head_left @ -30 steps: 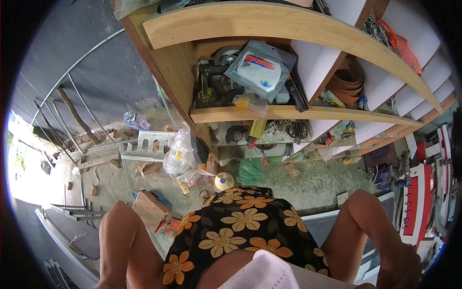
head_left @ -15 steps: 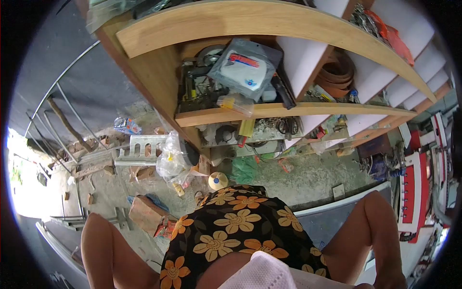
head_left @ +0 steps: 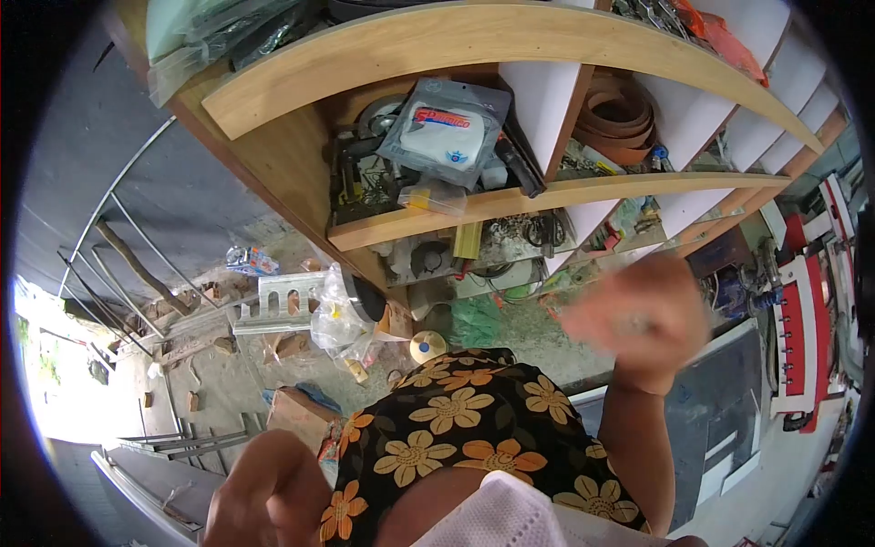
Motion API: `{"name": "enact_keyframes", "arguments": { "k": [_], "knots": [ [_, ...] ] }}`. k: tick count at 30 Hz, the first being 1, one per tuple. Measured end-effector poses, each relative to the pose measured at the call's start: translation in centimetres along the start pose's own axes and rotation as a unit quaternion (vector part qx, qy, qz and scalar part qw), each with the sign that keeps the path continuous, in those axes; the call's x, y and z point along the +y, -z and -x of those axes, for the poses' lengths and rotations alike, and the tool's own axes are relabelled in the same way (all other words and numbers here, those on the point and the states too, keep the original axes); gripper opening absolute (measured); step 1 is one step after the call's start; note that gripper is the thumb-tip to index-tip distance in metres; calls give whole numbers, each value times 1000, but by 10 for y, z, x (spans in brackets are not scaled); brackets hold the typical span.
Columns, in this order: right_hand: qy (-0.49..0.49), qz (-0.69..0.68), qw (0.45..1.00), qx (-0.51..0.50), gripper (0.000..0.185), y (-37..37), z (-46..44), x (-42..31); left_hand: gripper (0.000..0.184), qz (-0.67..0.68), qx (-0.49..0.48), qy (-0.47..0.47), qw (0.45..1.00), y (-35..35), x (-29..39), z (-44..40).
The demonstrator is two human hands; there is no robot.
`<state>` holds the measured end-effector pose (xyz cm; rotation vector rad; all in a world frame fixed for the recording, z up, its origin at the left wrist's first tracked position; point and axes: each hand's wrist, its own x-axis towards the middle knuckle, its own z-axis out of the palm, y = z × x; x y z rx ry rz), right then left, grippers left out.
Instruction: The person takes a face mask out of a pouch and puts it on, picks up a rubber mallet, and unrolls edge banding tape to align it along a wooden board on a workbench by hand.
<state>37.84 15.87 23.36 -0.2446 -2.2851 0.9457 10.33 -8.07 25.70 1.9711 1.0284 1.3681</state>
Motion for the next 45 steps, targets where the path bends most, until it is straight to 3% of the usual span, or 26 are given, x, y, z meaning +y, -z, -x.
{"name": "enact_keyframes", "arguments": {
  "k": [2,4,6,9,13,17,20,23,30,35,37,42,45],
  "knots": [
    [-123,61,990,-14,19,-15,-22,47,21,-61,36,50,996,-7,-28,-2],
    [-160,88,983,-19,14,-28,-44,82,23,-143,92,112,979,-16,-72,-35],
    [-124,131,984,7,16,-44,-55,111,18,-207,122,154,958,-16,-120,-72],
    [-113,149,982,8,19,-58,-64,124,21,-144,164,198,956,-9,-202,-97],
    [-85,127,988,-1,20,-61,-62,121,25,-193,120,199,953,-1,-285,-116],
    [-93,118,989,-8,20,-56,-45,116,27,-147,122,261,946,-3,-314,-141],
    [-121,109,987,-13,21,-49,-32,111,32,-199,209,211,934,-9,-320,-154],
    [-135,111,985,-12,21,-43,-22,107,31,-310,220,260,888,-11,-297,-177],
    [-151,109,982,-16,20,-43,-10,112,29,-434,195,300,827,23,-310,-197],
    [-132,76,987,-58,21,-53,-18,106,32,-418,164,228,864,37,-335,-178],
    [-126,66,986,-88,21,-60,-26,103,35,-427,197,208,858,28,-315,-171],
    [-110,7,979,-169,23,-94,-43,89,38,-425,237,41,873,17,-248,-129],
    [-70,-5,958,-277,25,-132,-52,93,34,-302,218,65,926,9,-205,-76]
  ]
}}
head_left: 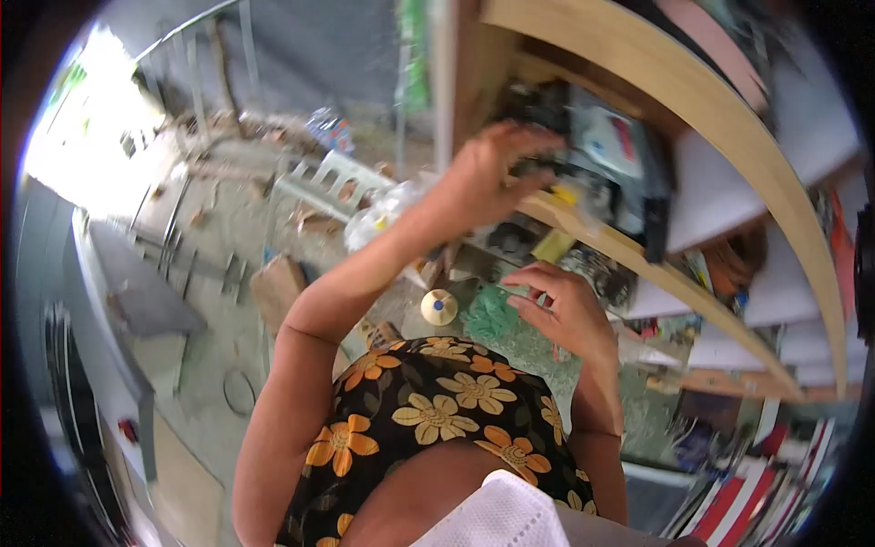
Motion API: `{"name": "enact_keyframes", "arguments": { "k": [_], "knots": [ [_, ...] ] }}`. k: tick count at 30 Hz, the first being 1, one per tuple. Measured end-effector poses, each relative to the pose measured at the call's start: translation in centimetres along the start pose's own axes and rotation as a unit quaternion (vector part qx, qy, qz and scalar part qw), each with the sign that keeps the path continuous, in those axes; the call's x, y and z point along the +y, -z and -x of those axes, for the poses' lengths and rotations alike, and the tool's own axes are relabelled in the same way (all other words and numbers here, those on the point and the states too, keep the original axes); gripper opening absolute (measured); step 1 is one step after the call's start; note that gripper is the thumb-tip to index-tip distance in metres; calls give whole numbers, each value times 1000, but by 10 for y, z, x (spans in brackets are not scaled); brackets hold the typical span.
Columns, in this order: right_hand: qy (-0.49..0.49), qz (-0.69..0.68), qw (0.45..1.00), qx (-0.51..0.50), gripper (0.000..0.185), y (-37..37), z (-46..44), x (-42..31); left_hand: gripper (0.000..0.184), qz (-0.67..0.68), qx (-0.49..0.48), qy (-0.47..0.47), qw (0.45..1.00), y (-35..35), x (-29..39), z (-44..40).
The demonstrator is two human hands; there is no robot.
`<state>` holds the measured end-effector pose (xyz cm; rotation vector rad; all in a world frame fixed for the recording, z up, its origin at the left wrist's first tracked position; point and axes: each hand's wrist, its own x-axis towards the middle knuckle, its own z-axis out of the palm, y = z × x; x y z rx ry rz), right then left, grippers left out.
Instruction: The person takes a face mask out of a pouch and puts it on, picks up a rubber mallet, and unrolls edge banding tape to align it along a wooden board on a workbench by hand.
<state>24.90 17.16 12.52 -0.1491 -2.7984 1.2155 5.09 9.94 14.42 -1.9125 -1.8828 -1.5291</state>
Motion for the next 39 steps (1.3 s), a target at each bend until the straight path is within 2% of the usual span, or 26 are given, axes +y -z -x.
{"name": "enact_keyframes", "arguments": {
  "k": [4,7,11,13,17,23,24,27,28,31,32,34,36,39],
  "knots": [
    [-3,-12,990,-143,25,-55,-47,2,29,108,-117,170,972,49,10,85],
    [19,-31,979,-202,25,-102,-72,9,28,140,-103,318,932,65,-29,169],
    [14,-35,964,-263,26,-146,-109,3,28,102,61,471,874,87,-74,300],
    [-3,-31,960,-278,27,-155,-129,-13,30,35,97,574,812,96,-89,365],
    [-36,-44,956,-288,27,-184,-175,-35,32,-56,151,666,728,107,-112,485],
    [-21,-20,952,-306,25,-257,-259,-58,28,-80,187,749,631,116,-144,625],
    [-1,39,948,-316,26,-270,-274,-69,27,-83,202,756,617,117,-147,644],
    [10,37,936,-349,25,-303,-310,-95,26,-55,225,789,570,133,-147,681],
    [6,13,935,-353,25,-315,-318,-101,29,-75,244,787,561,137,-144,687],
    [-2,23,918,-395,24,-342,-338,-128,30,11,328,810,486,155,-126,698],
    [22,27,915,-401,24,-351,-342,-135,30,11,371,799,474,151,-124,709],
    [36,38,898,-438,24,-367,-349,-144,31,12,455,772,444,134,-114,733],
    [39,57,876,-478,24,-380,-356,-157,30,9,499,773,391,114,-97,744],
    [112,109,843,-515,25,-401,-365,-162,29,37,567,763,309,67,-68,752]
  ]
}}
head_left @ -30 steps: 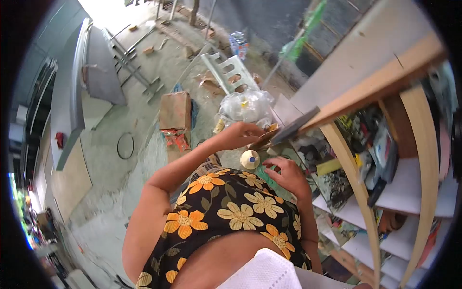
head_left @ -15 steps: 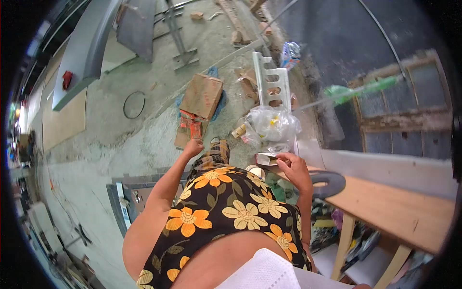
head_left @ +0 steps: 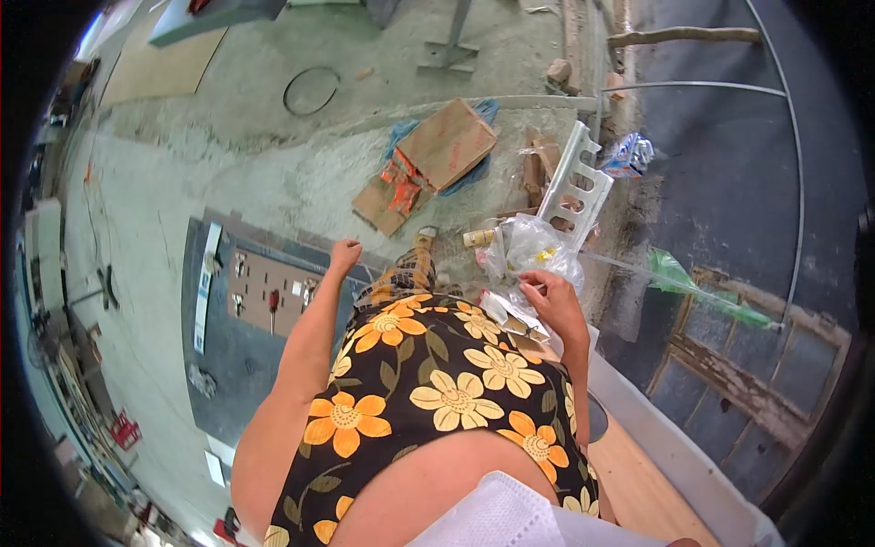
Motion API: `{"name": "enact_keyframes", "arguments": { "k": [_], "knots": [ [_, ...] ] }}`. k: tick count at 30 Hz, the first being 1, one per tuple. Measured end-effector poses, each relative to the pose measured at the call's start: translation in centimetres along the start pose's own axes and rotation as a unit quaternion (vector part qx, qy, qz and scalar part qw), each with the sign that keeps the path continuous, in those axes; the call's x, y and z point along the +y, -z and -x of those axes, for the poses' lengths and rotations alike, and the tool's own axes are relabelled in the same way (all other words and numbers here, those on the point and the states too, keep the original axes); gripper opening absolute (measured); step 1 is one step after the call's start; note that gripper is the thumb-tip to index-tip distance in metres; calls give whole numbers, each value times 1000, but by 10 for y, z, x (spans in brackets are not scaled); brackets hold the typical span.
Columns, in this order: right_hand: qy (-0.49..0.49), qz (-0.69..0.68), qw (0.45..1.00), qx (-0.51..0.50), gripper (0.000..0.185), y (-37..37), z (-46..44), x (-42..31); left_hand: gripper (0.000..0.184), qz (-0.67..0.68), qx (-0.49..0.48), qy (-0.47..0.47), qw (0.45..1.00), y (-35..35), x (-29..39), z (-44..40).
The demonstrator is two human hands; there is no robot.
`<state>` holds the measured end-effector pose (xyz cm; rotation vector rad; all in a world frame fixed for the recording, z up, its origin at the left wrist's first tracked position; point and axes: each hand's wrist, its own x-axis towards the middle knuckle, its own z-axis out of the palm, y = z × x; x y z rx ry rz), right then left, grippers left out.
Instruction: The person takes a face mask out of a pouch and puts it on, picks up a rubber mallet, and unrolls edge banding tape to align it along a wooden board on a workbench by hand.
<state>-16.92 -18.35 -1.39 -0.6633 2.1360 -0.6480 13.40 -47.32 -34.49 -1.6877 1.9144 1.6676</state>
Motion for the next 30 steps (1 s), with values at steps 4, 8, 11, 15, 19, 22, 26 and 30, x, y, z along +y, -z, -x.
{"name": "enact_keyframes", "arguments": {
  "k": [4,8,11,15,19,22,26,30],
  "knots": [
    [26,59,997,-38,24,-5,-23,-12,26,61,24,91,994,9,-40,60],
    [103,73,990,-64,25,-21,-35,-7,27,64,41,145,986,1,-86,121],
    [108,66,989,-72,23,-45,-37,14,24,6,46,148,988,0,-106,161],
    [81,54,989,-113,22,-59,-34,27,23,81,23,163,983,-3,-186,193],
    [101,94,985,-102,24,-59,-49,38,24,51,48,193,979,3,-208,211],
    [97,94,988,-78,26,-49,-57,32,25,15,59,176,982,10,-207,210],
    [97,81,991,-36,24,-42,-69,23,27,-17,61,145,987,23,-204,184],
    [89,91,991,-42,22,-73,-107,26,28,-83,59,79,992,48,-217,127]
  ]
}}
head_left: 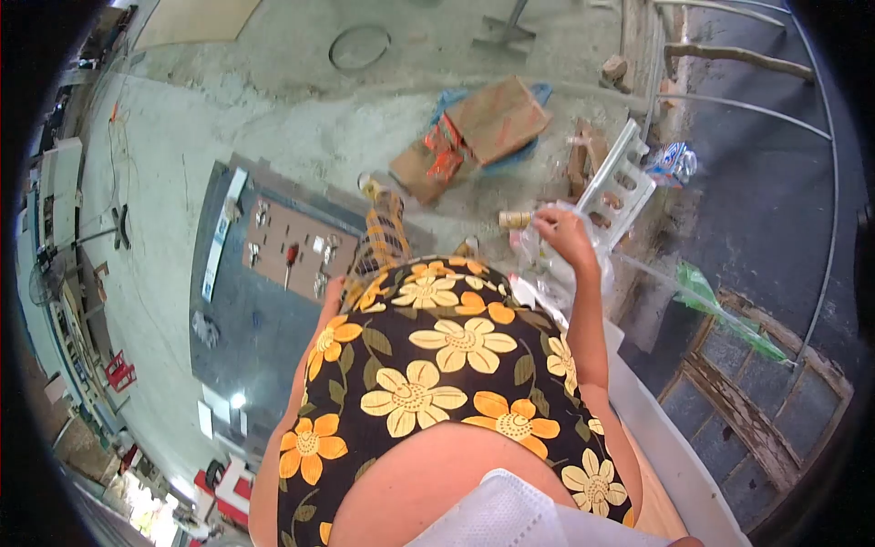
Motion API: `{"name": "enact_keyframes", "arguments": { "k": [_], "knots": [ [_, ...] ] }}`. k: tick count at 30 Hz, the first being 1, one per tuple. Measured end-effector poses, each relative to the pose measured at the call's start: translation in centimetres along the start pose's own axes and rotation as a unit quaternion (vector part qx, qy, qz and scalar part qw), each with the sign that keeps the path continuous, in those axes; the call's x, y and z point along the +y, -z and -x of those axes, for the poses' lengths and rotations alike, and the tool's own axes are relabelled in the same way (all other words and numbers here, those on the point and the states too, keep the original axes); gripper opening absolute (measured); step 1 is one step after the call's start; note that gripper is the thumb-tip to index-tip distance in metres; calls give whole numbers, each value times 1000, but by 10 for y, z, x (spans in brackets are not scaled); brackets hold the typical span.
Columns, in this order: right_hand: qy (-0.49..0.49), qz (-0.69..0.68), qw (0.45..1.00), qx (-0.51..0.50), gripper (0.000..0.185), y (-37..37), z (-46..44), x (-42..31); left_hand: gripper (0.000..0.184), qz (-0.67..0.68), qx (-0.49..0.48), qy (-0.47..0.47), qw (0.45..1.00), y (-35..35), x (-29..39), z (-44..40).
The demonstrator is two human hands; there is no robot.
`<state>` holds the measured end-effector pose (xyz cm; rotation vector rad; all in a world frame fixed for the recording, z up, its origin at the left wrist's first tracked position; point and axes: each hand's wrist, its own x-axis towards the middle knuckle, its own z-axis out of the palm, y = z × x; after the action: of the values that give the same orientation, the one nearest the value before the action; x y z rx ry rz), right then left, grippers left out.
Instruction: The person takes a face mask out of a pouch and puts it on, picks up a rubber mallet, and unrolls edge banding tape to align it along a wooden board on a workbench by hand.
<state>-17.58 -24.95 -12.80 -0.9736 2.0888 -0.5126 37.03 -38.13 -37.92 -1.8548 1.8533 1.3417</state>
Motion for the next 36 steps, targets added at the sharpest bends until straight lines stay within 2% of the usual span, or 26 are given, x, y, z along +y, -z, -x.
{"name": "enact_keyframes", "arguments": {
  "k": [1,2,3,4,5,7,8,10,12,15,17,20,21,25,29,31,33,34,35,36],
  "knots": [
    [17,12,1000,-6,22,-7,-16,-2,29,-48,-4,-34,998,7,0,-20],
    [-14,19,999,-28,23,-12,-28,-17,29,-87,-3,-70,994,14,-3,-40],
    [35,-2,999,-1,24,-34,-48,-7,28,-177,-24,-110,978,27,1,-54],
    [32,6,999,-30,24,-46,-62,-12,29,-149,-34,-44,987,42,2,-61],
    [28,19,998,-59,23,-58,-85,-19,34,-42,-71,-90,993,63,2,-80],
    [38,47,995,-84,24,-77,-118,-50,35,25,37,-65,997,101,41,-74],
    [44,67,992,-102,24,-90,-137,-61,34,6,53,-17,998,124,62,-72],
    [96,139,975,-143,25,-106,-175,-96,30,80,44,-59,994,166,63,-81],
    [97,128,974,-161,25,-121,-210,-121,29,167,29,2,985,196,65,-95],
    [114,80,986,-93,24,-126,-242,-159,29,310,17,111,944,222,42,-119],
    [117,57,987,-89,25,-128,-259,-166,31,334,31,138,932,231,36,-125],
    [111,83,985,-99,27,-133,-272,-163,29,335,45,155,928,249,66,-127],
    [103,101,983,-115,27,-132,-274,-159,33,305,2,136,943,261,80,-128],
    [20,135,977,-163,27,-121,-268,-163,34,252,-13,118,960,273,102,-183],
    [-2,163,960,-227,29,-133,-307,-128,33,251,-19,101,963,294,153,-228],
    [-28,140,964,-222,29,-128,-337,-123,34,264,-1,106,959,300,175,-254],
    [-17,196,959,-203,27,-136,-375,-116,35,265,-32,79,960,308,182,-285],
    [-23,160,976,-146,26,-129,-374,-127,35,271,-48,68,959,312,184,-297],
    [-28,132,987,-86,25,-112,-375,-145,35,214,-53,49,974,317,196,-306],
    [-40,100,991,-82,26,-103,-381,-152,35,186,-55,38,980,322,206,-315]
  ]
}}
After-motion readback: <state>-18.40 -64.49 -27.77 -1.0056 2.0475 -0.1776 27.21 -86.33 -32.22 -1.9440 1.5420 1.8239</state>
